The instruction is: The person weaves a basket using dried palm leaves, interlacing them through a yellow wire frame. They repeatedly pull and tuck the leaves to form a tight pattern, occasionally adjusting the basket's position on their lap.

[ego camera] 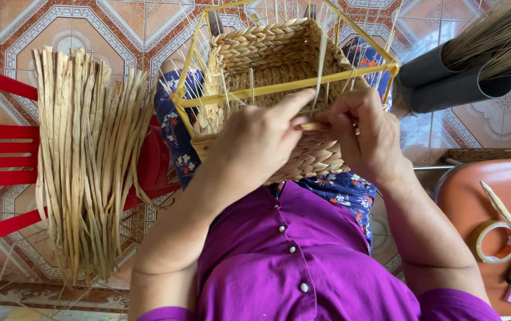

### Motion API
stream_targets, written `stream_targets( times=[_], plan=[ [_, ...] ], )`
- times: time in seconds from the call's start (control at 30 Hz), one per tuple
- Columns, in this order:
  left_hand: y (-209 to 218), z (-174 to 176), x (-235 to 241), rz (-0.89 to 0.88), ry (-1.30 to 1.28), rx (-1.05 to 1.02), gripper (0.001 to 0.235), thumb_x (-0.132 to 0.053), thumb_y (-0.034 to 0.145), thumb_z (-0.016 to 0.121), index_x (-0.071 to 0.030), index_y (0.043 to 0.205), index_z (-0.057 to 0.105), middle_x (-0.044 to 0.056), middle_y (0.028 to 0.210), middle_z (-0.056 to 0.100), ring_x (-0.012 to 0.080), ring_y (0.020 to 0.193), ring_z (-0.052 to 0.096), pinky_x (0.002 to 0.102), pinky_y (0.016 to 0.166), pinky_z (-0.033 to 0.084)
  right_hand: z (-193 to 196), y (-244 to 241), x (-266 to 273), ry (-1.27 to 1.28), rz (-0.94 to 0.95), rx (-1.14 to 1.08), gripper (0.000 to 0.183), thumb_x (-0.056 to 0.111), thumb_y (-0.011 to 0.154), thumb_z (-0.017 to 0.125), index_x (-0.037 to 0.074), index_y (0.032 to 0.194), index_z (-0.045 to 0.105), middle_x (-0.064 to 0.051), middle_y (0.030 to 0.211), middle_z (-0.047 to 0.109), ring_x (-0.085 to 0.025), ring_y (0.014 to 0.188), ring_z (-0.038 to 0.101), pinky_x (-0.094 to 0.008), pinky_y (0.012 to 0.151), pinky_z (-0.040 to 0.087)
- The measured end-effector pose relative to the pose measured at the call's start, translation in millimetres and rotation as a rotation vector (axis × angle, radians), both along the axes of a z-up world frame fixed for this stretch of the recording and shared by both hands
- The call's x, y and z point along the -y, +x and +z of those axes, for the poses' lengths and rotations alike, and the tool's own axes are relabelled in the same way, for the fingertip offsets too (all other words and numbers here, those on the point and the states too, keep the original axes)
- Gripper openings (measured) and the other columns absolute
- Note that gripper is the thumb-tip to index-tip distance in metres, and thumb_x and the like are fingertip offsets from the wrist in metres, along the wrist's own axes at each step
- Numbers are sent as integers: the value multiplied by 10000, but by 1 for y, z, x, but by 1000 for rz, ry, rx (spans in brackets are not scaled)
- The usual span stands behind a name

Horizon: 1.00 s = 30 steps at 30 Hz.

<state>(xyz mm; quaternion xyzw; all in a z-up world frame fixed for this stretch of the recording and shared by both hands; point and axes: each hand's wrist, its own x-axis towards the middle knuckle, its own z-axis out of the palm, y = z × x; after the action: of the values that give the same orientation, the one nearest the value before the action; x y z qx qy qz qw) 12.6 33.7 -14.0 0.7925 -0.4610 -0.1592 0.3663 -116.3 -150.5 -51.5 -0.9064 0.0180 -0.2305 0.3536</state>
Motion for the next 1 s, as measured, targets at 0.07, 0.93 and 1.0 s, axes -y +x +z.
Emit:
stream_targets(
  times=[0.07,0.93,1.0],
  plan=[
    [-5,-5,13,33,-167,201,218,-198,978,722,-64,1149,700,84,621,690,192,529,702,357,472,561,4,-2,4,83,4,-72,126,-27,1070,655,8,1151,566,-69,964,721,-151,820,741,-293,696,576],
    [-39,-26,-22,255,-373,498,350,-119,918,823,-28,1209,651,85,1027,595,202,882,590,325,771,550,7,2,-18,-148,90,82,208,-79,951,742,8,1123,662,-128,1054,676,-226,894,645,-318,740,538],
    [-34,-30,-21,274,-336,527,289,-143,950,835,-62,1155,648,50,1021,582,197,916,591,323,783,542,3,3,-18,-54,85,96,153,-70,1001,722,1,1088,618,-128,1076,707,-198,890,692,-290,743,568]
  ],
)
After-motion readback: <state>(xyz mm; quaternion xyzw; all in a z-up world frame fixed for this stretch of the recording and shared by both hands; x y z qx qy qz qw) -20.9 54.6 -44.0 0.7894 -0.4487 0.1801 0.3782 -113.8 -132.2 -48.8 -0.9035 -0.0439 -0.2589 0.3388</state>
